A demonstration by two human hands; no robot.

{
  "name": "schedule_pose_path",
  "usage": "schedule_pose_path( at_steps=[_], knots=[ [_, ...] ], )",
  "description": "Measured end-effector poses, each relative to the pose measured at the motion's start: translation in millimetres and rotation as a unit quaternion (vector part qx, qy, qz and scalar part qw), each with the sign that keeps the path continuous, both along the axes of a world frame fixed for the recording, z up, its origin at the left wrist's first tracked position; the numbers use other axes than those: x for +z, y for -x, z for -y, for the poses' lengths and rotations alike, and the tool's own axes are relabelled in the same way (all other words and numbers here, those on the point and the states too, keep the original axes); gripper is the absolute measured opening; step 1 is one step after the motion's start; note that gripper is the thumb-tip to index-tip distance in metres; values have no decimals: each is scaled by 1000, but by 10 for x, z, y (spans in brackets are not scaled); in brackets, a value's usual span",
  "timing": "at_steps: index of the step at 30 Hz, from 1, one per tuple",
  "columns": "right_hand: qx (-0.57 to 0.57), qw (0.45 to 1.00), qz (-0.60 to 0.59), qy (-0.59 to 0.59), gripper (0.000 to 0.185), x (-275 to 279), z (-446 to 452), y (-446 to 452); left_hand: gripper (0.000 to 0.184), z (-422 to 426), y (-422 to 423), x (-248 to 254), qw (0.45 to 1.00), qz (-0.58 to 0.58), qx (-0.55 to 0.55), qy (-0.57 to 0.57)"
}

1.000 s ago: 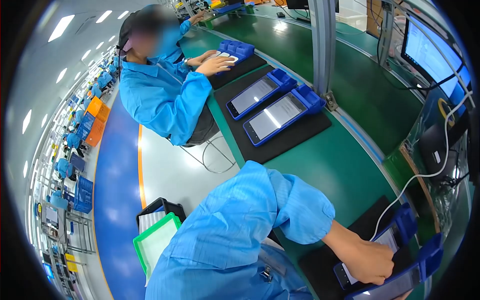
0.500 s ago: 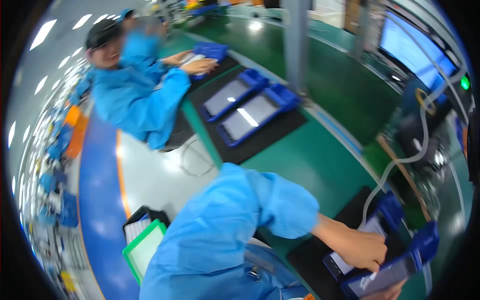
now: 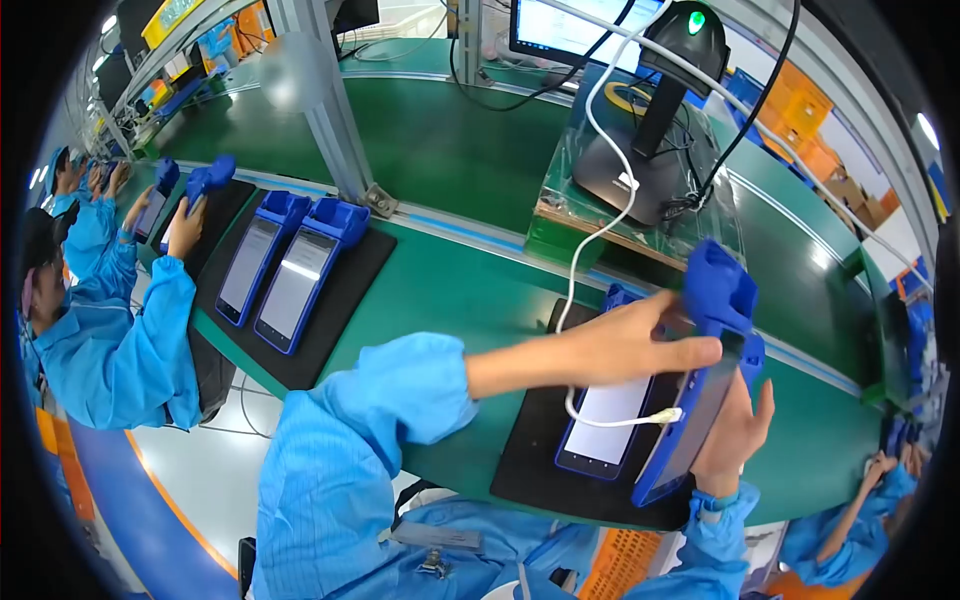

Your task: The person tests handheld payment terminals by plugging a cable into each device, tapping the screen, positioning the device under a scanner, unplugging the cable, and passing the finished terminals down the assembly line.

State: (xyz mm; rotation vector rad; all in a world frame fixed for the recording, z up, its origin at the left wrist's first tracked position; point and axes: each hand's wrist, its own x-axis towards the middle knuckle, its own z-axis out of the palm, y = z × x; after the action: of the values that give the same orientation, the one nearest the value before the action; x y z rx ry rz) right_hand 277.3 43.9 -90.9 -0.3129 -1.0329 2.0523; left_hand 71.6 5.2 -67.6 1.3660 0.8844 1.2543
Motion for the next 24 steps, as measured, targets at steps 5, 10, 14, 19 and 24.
schedule_pose_path(
  at_steps=[5, 10, 14, 19, 24],
  knots=[
    [82, 993, 87, 16, 79, 186, 35, 471, 65, -249, 4, 94, 978, 198, 32, 56],
    [152, 970, 189, -15, 60, 108, -157, 733, 87, -641, 59, -23, 944, 4, 327, -28],
    [188, 978, 22, 84, 64, 85, -267, 920, 96, -598, 294, 168, 939, -79, 332, -50],
    [236, 944, -101, 209, 67, -49, -380, 1029, 103, -623, 346, 147, 932, -136, 327, -70],
    [251, 926, -137, 248, 69, 12, -400, 1046, 110, -672, 337, 99, 920, -188, 335, -76]
  ],
)
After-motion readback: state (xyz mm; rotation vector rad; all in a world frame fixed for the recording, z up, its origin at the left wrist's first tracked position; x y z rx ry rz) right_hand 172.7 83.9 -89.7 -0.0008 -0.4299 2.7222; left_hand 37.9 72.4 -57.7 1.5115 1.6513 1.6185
